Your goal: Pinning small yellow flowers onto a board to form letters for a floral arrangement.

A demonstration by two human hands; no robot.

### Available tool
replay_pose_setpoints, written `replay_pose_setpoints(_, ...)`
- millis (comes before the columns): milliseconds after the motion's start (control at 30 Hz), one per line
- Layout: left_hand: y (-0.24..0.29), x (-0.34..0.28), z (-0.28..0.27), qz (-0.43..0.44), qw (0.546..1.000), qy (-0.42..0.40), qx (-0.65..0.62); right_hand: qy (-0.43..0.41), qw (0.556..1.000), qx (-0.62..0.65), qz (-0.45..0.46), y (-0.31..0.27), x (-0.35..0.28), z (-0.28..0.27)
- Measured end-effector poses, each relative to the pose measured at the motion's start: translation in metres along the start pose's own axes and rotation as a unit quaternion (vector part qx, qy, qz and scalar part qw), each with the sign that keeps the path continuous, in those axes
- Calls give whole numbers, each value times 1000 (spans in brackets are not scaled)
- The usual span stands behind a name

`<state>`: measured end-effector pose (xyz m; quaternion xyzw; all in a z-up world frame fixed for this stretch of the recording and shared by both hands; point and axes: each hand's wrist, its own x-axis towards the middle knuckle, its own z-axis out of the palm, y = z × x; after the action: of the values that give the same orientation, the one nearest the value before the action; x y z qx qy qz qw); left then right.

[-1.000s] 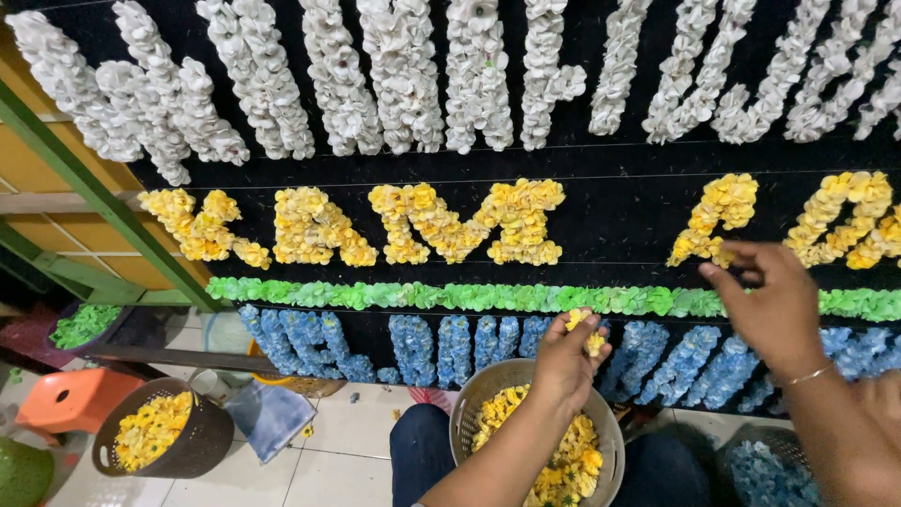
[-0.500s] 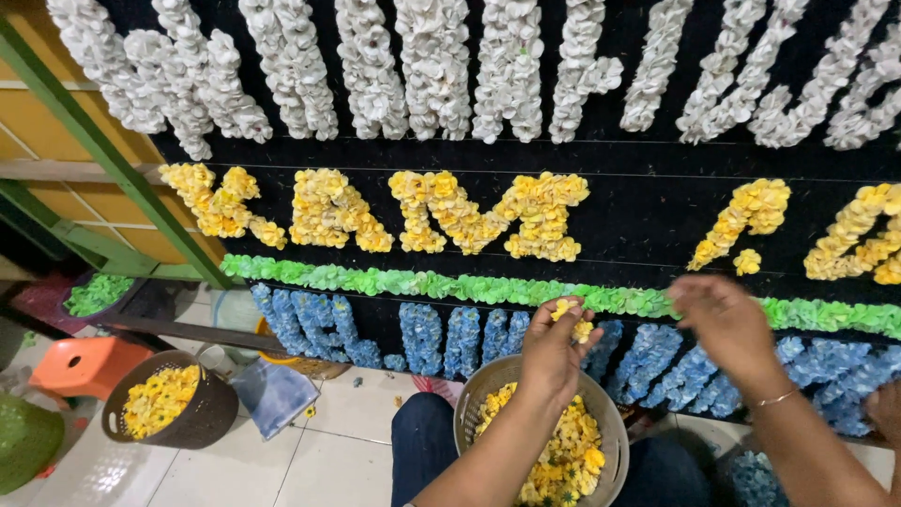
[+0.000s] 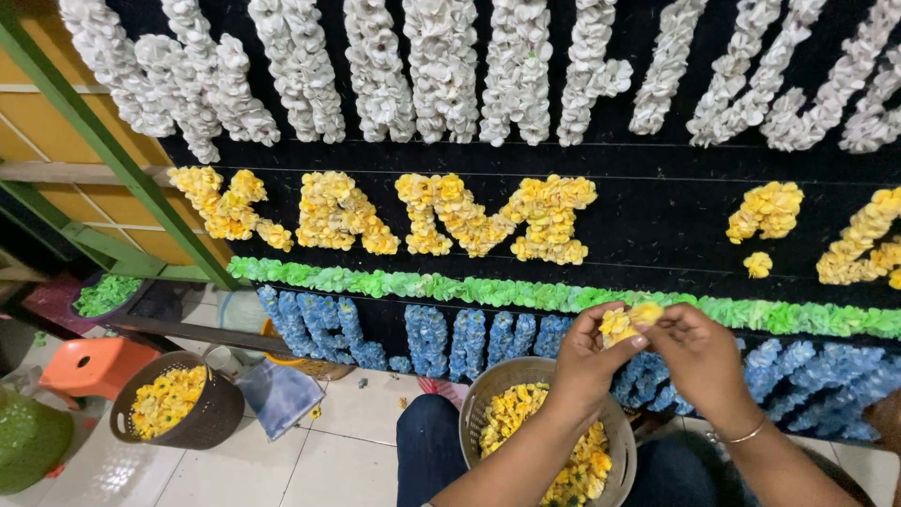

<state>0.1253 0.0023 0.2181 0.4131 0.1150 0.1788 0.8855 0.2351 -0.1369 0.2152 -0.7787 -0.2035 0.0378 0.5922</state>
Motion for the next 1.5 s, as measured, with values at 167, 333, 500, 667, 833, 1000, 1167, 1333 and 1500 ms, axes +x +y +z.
replay_pose_setpoints(167,5,7,-19,23,996,71,53,-116,990,-49,63,-52,-7,2)
replay_pose_setpoints(333,24,3,-47,63,978,-35,198,-182,980,-78,2,-62,25,4)
replay_pose_setpoints(500,16,23,-68,-21,996,80,-39,-47,984,-142,-98,-79,72,4)
replay_pose_setpoints(667,10,26,-78,-13,991,80,-102,-45,985,-155,-67,-56,97,23)
replay_pose_setpoints(833,16,22,-74,-14,992,105,-62,-20,967,-235,-96,-52,104,35)
replay_pose_setpoints(1000,6,36,-71,-6,996,84,-29,30,899,-351,-258,-22,122,42)
replay_pose_setpoints(1167,40,24,-48,26,998,48,34,-95,975,-190,-61,-65,73,27)
replay_pose_setpoints(1333,46,31,-41,32,989,21,146,-154,987,-43,23,-60,63,5)
replay_pose_setpoints(1500,25,49,-39,-1,999,51,-5,-5,983,-183,-18,-62,89,-8)
